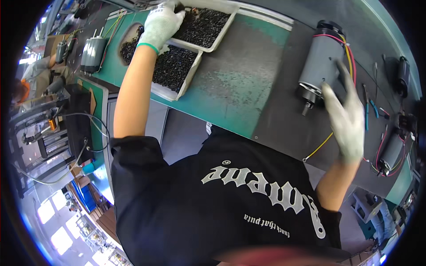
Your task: Assembling electric fans by attaching fan blades to motors using an electric screwdriver and adjusting wires with pliers.
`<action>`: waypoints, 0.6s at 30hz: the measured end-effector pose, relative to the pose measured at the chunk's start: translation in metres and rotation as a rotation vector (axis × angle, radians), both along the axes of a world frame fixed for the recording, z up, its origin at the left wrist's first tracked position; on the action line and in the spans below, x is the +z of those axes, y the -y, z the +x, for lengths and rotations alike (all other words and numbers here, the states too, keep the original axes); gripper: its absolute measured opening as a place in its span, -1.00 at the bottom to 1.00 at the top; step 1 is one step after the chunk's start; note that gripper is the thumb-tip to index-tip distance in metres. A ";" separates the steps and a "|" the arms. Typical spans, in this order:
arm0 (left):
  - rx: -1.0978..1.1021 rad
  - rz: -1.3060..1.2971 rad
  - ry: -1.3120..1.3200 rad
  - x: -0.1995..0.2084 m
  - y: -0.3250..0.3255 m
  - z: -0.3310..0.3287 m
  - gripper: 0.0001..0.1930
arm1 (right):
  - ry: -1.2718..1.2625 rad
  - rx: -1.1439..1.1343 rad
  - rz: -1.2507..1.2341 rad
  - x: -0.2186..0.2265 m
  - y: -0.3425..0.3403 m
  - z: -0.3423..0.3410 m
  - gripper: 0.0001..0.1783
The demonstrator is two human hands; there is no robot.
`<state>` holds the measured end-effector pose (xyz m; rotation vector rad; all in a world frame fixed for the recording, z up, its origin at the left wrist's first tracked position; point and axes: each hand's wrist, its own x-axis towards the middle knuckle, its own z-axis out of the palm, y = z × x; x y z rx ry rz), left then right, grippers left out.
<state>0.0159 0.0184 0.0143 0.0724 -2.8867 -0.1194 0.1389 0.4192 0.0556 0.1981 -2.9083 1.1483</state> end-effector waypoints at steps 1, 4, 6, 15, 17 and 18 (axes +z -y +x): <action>-0.007 -0.064 0.074 -0.007 0.004 -0.009 -0.66 | 0.103 -0.096 -0.204 0.017 -0.013 0.009 -0.41; -0.075 -0.232 0.098 -0.020 0.012 -0.032 -0.64 | -0.280 -0.461 -0.432 0.039 -0.072 0.044 -0.56; -0.077 -0.240 0.183 -0.016 0.007 -0.031 -0.63 | -0.795 -0.618 -0.352 0.035 -0.124 0.043 -0.63; -0.044 -0.391 0.162 -0.036 0.035 -0.031 -0.64 | -0.445 -0.495 -0.970 -0.011 -0.305 -0.031 -0.49; -0.157 -0.259 0.039 -0.033 0.018 -0.031 -0.63 | -0.269 -0.332 -0.583 -0.020 -0.337 -0.030 -0.49; -0.152 -0.246 0.008 -0.033 0.010 -0.032 -0.63 | -0.179 -0.172 -0.462 -0.016 -0.333 -0.036 -0.52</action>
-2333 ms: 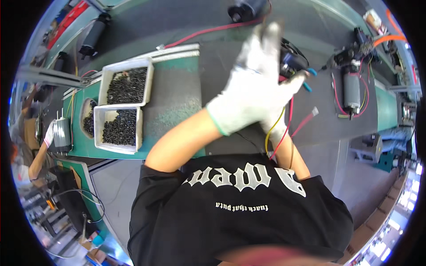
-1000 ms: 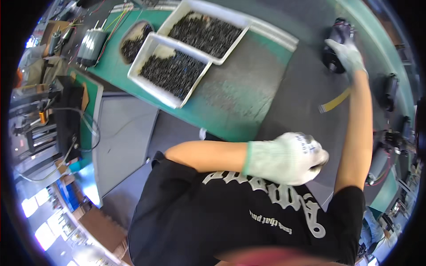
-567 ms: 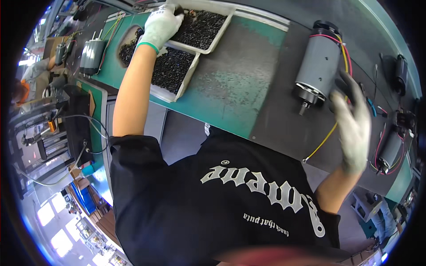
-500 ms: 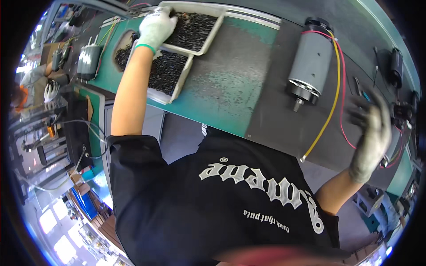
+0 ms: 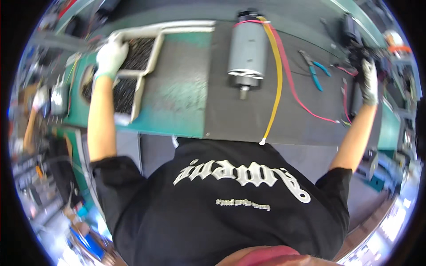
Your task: Assembling electric fans by attaching fan blades to motors using an electric screwdriver and adjusting wires with pliers.
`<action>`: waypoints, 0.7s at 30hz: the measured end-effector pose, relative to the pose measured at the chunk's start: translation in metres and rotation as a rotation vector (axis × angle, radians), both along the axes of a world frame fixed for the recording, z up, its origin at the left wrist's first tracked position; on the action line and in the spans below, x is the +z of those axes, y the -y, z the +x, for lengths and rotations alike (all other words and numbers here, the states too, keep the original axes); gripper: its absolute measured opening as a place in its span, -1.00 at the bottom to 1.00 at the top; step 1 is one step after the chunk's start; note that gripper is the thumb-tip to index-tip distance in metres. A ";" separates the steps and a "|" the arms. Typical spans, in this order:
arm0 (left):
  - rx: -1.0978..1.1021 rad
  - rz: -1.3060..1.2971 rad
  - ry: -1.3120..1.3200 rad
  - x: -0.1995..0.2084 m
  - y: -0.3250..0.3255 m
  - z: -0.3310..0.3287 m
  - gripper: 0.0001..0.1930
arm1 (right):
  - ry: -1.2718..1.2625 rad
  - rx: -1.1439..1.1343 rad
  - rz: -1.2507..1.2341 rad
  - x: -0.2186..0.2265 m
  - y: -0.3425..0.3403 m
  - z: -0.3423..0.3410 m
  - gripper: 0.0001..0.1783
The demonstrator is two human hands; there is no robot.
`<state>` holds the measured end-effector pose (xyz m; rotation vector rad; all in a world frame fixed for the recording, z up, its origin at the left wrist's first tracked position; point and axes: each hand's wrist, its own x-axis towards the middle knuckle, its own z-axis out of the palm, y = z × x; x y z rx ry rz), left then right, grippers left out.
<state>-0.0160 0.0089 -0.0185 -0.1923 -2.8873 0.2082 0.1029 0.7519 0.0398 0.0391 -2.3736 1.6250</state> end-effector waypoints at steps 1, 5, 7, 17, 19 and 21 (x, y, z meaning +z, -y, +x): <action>-0.008 0.011 -0.027 -0.002 -0.005 0.000 -0.64 | 0.056 0.158 0.129 0.006 0.011 -0.006 -0.54; -0.052 0.030 0.194 0.024 -0.016 0.009 -0.70 | 0.019 0.137 0.005 -0.007 0.023 -0.024 -0.61; -0.140 0.090 0.168 0.017 -0.004 0.001 -0.70 | 0.028 0.076 -0.112 -0.012 0.024 -0.024 -0.66; -0.084 -0.039 0.183 0.004 0.008 -0.010 -0.62 | -0.343 -0.165 -0.835 0.036 0.123 0.076 -0.66; -0.058 -0.012 0.127 -0.001 0.005 -0.010 -0.63 | -0.299 0.023 -1.080 0.048 0.142 0.095 -0.60; -0.049 -0.013 0.123 0.000 0.002 -0.009 -0.62 | -0.309 0.047 -1.023 0.048 0.171 0.101 -0.57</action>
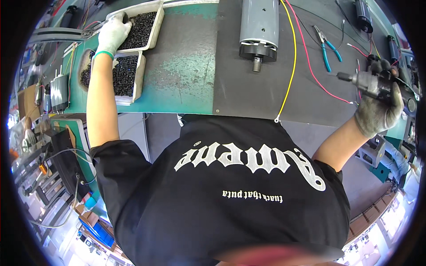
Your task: Assembling electric fans by attaching fan blades to motors using an electric screwdriver and adjusting wires with pliers.
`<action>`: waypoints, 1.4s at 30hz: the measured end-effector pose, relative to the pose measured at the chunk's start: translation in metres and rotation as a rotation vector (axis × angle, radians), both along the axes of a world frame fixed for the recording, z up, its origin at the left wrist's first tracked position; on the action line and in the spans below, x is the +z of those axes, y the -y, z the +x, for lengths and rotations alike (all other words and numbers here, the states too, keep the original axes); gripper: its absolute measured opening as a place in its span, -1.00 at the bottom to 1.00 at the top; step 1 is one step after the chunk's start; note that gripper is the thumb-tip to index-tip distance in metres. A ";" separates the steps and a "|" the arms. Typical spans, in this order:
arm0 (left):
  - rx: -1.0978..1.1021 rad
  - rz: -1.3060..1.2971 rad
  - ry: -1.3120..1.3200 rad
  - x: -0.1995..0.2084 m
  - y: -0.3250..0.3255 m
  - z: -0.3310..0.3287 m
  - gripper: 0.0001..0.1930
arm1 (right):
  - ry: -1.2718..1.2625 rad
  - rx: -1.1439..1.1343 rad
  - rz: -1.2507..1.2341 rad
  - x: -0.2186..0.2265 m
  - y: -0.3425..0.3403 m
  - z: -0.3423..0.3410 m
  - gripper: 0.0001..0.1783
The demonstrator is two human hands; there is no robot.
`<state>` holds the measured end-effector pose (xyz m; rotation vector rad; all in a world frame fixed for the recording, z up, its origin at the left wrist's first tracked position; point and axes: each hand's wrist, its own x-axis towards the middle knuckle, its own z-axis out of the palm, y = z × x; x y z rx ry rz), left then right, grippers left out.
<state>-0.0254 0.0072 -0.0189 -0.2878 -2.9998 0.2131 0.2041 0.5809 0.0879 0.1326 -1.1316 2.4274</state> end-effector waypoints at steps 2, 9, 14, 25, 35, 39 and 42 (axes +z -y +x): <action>0.029 -0.009 -0.014 0.000 0.005 0.002 -0.60 | -0.051 0.075 0.111 -0.002 0.027 0.001 -0.50; 0.099 -0.111 -0.006 0.017 -0.003 0.032 -0.62 | 0.042 0.073 0.164 -0.011 0.067 -0.003 -0.44; -0.008 0.052 0.086 0.016 -0.001 0.022 -0.72 | 0.065 0.017 0.190 -0.017 0.070 -0.011 -0.46; 0.022 0.271 0.035 0.061 -0.031 0.047 -0.77 | 0.141 -0.009 0.166 -0.020 0.072 -0.011 -0.48; -1.056 2.513 0.657 -0.001 -0.196 0.148 -0.74 | -0.043 -0.136 0.341 0.003 0.092 -0.021 -0.68; -1.284 2.402 1.044 -0.002 -0.246 0.158 -0.69 | -0.129 -0.786 0.999 -0.003 0.091 -0.012 -0.65; -0.245 2.935 1.312 0.027 -0.250 0.200 -0.82 | -0.129 -0.781 1.019 -0.010 0.101 -0.019 -0.65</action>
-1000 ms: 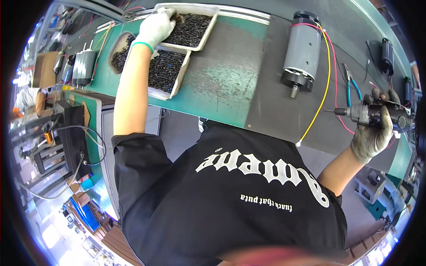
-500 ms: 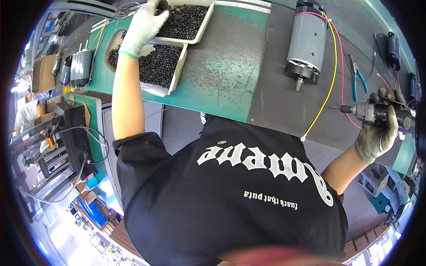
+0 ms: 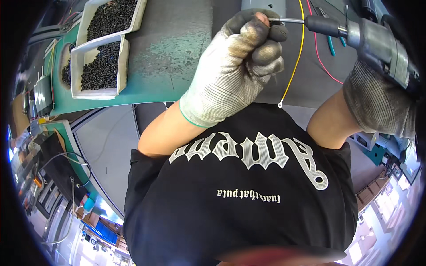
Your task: Assembling electric fans by attaching fan blades to motors using an electric screwdriver and adjusting wires with pliers.
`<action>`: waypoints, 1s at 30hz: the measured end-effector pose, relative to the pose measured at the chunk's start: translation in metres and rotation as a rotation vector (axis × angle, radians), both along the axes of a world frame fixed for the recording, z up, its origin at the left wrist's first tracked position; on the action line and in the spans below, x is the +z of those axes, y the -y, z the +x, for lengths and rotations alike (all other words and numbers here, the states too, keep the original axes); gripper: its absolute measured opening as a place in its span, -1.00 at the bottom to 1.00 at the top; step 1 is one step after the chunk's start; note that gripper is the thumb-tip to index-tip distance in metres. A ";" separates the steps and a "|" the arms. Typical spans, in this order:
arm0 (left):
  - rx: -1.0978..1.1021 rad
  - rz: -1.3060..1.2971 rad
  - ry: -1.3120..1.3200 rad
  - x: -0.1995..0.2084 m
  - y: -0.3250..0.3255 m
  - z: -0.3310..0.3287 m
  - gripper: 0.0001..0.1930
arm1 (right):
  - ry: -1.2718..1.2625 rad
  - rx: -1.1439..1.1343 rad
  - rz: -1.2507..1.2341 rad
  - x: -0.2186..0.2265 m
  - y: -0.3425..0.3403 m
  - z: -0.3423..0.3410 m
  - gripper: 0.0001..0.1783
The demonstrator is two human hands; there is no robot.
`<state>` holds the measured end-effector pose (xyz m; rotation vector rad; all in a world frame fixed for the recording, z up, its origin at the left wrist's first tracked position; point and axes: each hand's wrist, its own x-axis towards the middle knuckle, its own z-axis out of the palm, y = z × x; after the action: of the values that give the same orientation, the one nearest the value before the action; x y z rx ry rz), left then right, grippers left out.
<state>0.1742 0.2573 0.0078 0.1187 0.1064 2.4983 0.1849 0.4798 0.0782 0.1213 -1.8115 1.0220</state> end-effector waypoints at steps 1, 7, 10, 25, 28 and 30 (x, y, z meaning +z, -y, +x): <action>0.007 0.002 0.000 0.003 -0.002 0.003 -0.82 | 0.003 0.008 0.001 0.000 0.003 0.000 -0.65; 0.052 -0.511 0.061 0.019 -0.001 0.015 -0.79 | 0.049 0.018 -0.038 -0.005 -0.009 0.013 -0.65; -0.217 -0.511 -0.048 0.004 0.003 0.022 -0.78 | 0.089 0.010 -0.051 -0.003 -0.021 0.026 -0.65; -0.177 -0.824 0.186 -0.027 -0.014 0.015 -0.80 | 0.207 -0.052 -0.076 -0.026 -0.013 0.022 -0.64; -0.115 -0.748 0.170 -0.039 -0.016 0.013 -0.81 | 0.228 -0.042 -0.076 -0.031 -0.010 0.018 -0.64; -0.180 -0.350 0.341 -0.053 -0.014 0.016 -0.78 | 0.243 -0.039 -0.078 -0.035 -0.011 0.013 -0.64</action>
<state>0.1902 0.2710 -0.0454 -0.4216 0.3686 2.2450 0.1979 0.4908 0.0435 -0.0896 -1.9799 1.1163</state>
